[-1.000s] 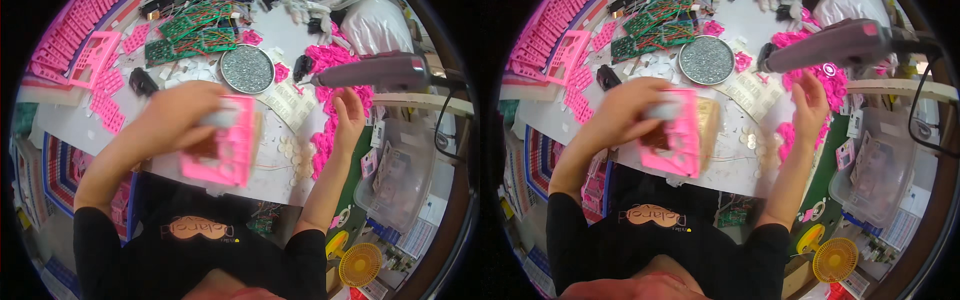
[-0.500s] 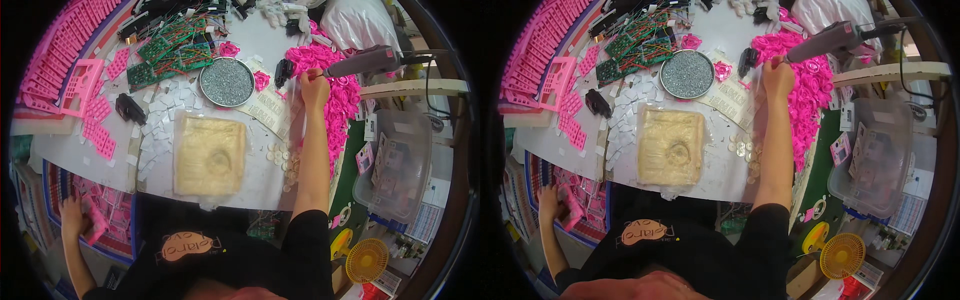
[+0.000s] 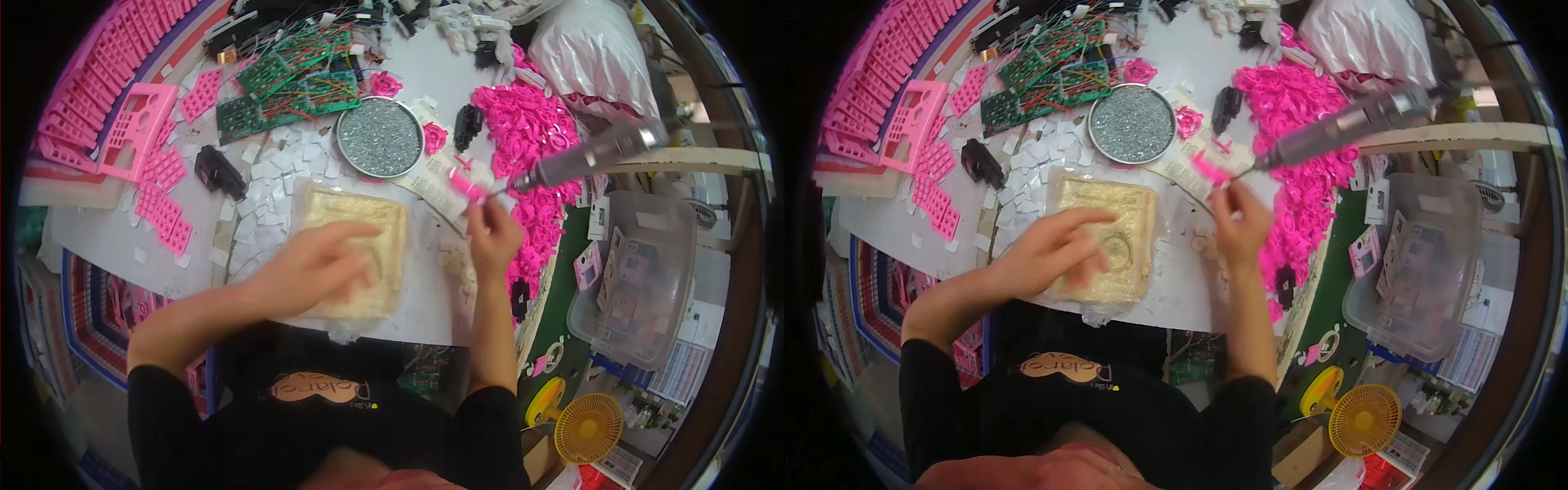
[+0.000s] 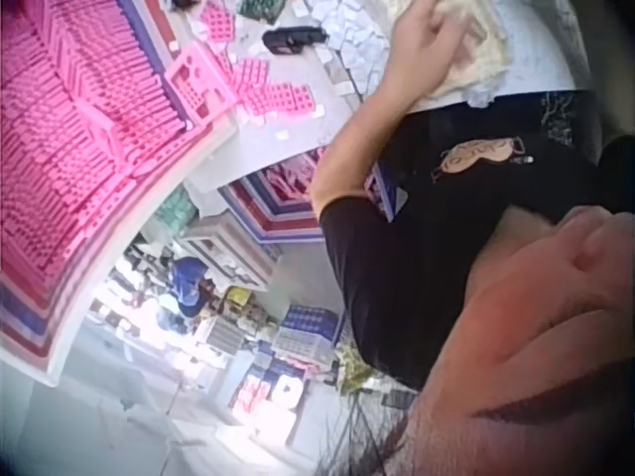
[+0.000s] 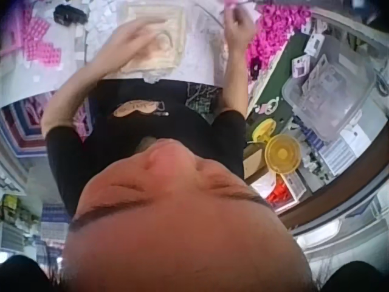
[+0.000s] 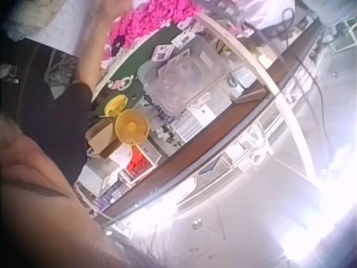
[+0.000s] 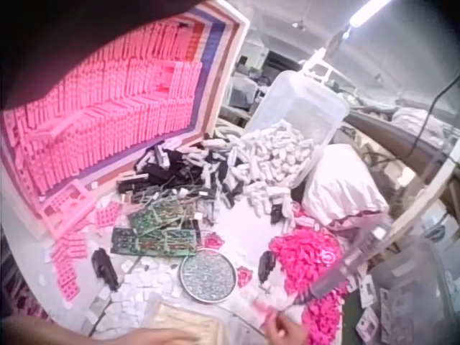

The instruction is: Assembling a pink toy house by gluing components like windows and electronic boards.

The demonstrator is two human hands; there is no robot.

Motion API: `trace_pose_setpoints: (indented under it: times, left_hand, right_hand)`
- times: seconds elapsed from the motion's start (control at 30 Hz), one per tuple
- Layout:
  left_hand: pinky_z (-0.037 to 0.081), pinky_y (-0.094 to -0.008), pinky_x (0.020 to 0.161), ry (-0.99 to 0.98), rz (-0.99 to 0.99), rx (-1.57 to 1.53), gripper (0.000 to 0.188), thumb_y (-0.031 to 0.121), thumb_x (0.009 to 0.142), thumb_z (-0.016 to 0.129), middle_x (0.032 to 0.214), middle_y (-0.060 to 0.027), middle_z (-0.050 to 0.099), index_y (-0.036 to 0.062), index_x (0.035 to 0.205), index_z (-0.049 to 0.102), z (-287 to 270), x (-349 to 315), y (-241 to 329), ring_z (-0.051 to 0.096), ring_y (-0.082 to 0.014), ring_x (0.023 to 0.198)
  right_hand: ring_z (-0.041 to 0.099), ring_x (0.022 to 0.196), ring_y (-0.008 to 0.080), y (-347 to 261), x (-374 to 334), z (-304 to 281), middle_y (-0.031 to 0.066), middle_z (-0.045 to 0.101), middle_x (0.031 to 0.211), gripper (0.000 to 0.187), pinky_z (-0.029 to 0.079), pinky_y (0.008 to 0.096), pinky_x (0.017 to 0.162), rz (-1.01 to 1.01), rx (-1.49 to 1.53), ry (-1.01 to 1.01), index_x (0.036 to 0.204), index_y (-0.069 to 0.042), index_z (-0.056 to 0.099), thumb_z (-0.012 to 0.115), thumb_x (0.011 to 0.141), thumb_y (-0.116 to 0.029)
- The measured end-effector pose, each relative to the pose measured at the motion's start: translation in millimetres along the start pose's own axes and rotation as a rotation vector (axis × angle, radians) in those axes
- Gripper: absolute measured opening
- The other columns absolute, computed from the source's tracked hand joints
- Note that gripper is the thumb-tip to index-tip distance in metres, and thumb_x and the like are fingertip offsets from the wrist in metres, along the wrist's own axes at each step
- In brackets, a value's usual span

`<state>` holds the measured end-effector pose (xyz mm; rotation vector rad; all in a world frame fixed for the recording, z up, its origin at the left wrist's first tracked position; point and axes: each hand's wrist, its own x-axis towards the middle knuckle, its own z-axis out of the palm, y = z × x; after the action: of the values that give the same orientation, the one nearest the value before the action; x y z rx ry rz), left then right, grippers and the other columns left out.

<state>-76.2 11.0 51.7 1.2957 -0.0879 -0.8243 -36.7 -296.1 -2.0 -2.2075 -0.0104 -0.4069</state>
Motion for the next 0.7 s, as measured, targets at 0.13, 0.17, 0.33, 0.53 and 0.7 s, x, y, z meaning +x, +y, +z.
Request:
trace_pose_setpoints:
  times: [0.13, 0.17, 0.33, 0.53, 0.7]
  left_hand:
    - [0.055, -0.0265, 0.061, 0.007, -0.007, -0.106, 0.028, 0.021, 0.102, 0.057, 0.093, -0.0082, 0.069, 0.0013, 0.123, 0.059, 27, 54, -35, 0.066, -0.0121, 0.071]
    - [0.056, -0.0266, 0.060, 0.002, 0.016, -0.091, 0.027, 0.021, 0.101, 0.059, 0.093, -0.0091, 0.070, 0.0004, 0.119, 0.060, 28, 60, -43, 0.067, -0.0129, 0.070]
    - [0.055, -0.0274, 0.063, -0.070, -0.034, 0.084, 0.038, 0.026, 0.100, 0.063, 0.094, -0.0091, 0.068, 0.0011, 0.127, 0.056, 11, 44, -58, 0.066, -0.0138, 0.072]
    - [0.054, -0.0350, 0.069, -0.026, -0.079, 0.347, 0.042, 0.023, 0.093, 0.070, 0.096, -0.0168, 0.067, 0.0014, 0.125, 0.055, 11, 23, -39, 0.067, -0.0231, 0.075]
    - [0.051, -0.0406, 0.083, 0.216, 0.394, 0.983, 0.045, 0.019, 0.082, 0.076, 0.108, -0.0150, 0.065, 0.0010, 0.120, 0.058, 1, 3, -55, 0.064, -0.0295, 0.097]
  right_hand:
    - [0.053, 0.052, 0.0155, -42, -68, 19, 0.0050, 0.058, 0.065, 0.026, 0.041, 0.0281, 0.049, -0.457, -0.239, -0.066, 0.101, -0.003, 0.075, 0.076, 0.075, 0.002]
    - [0.055, 0.058, 0.0186, -47, -75, 22, 0.0076, 0.061, 0.074, 0.027, 0.044, 0.0293, 0.054, -0.533, -0.220, -0.092, 0.101, -0.003, 0.075, 0.075, 0.074, 0.001]
    - [0.062, 0.072, 0.0191, -73, -71, 22, 0.0118, 0.065, 0.092, 0.020, 0.050, 0.0300, 0.068, -0.306, 0.028, -0.279, 0.098, -0.004, 0.074, 0.078, 0.078, -0.005]
    - [0.065, 0.073, 0.0238, -48, -76, 37, 0.0120, 0.067, 0.084, 0.016, 0.051, 0.0333, 0.067, -0.237, 0.000, -0.361, 0.094, -0.003, 0.072, 0.078, 0.084, -0.014]
    - [0.060, 0.069, 0.0246, -50, -71, 45, 0.0076, 0.062, 0.075, 0.012, 0.048, 0.0347, 0.060, -0.434, -0.258, -0.293, 0.084, -0.008, 0.068, 0.079, 0.078, -0.011]
